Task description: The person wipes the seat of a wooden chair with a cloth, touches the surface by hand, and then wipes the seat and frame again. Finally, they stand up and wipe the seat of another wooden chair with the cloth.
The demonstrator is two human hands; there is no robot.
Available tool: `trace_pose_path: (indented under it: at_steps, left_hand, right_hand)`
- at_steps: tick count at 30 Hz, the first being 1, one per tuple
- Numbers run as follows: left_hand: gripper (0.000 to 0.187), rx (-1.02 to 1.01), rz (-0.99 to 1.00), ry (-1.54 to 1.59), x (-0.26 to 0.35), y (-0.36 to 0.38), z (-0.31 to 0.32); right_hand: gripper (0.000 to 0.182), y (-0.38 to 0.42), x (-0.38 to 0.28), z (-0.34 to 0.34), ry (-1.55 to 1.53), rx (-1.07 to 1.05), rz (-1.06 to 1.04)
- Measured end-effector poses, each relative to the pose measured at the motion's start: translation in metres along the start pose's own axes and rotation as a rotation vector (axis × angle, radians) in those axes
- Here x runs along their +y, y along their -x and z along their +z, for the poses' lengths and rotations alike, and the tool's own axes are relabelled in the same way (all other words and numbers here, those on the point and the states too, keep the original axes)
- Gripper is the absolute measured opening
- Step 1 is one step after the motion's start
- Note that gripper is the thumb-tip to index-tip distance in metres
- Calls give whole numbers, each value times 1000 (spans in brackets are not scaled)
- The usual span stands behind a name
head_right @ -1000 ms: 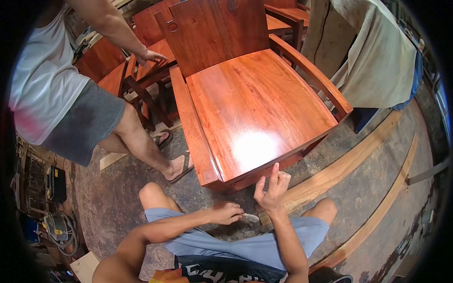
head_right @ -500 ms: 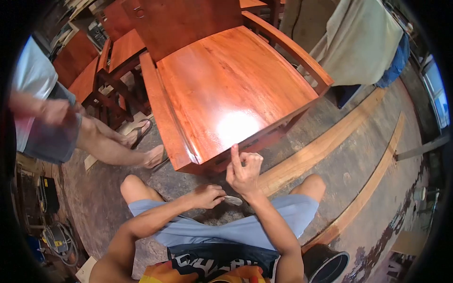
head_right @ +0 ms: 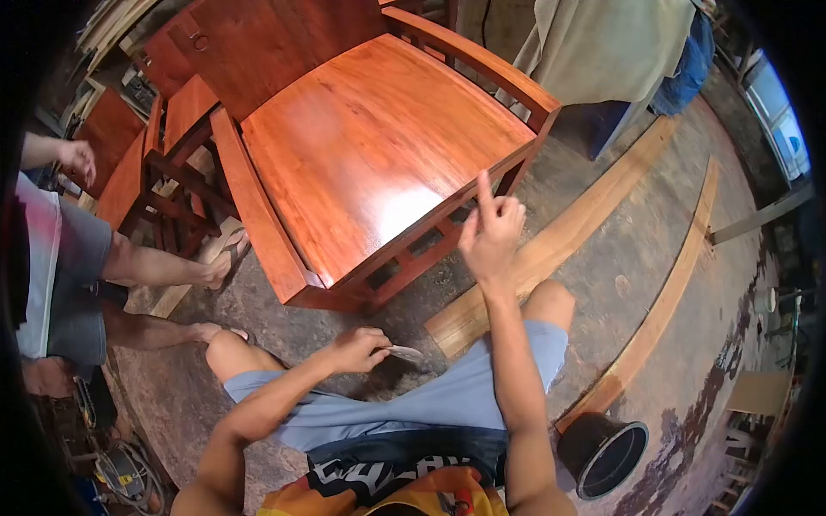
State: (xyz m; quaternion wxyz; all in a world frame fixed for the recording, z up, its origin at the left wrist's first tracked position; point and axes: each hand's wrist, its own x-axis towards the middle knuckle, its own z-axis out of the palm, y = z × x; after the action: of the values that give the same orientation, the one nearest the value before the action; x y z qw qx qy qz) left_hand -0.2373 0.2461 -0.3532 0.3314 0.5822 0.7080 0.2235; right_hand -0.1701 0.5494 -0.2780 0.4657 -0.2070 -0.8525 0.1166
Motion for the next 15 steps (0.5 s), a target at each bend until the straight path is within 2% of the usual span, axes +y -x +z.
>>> trace_pose_path:
  at_steps: [3,7,11,15]
  left_hand:
    - [19,18,-14,1,-3,1,0]
    - [19,24,-23,-21,-5,1,-4]
    - [20,25,-44,-31,-1,0,-5]
    - [21,30,-53,-64,-6,-1,-6]
  right_hand:
    - [73,0,10,-2,20,-35,102]
    - [71,11,-17,1,5,72,-9]
    - [77,10,-29,7,14,0,-97]
    - [74,17,-38,8,-26,-33,-115]
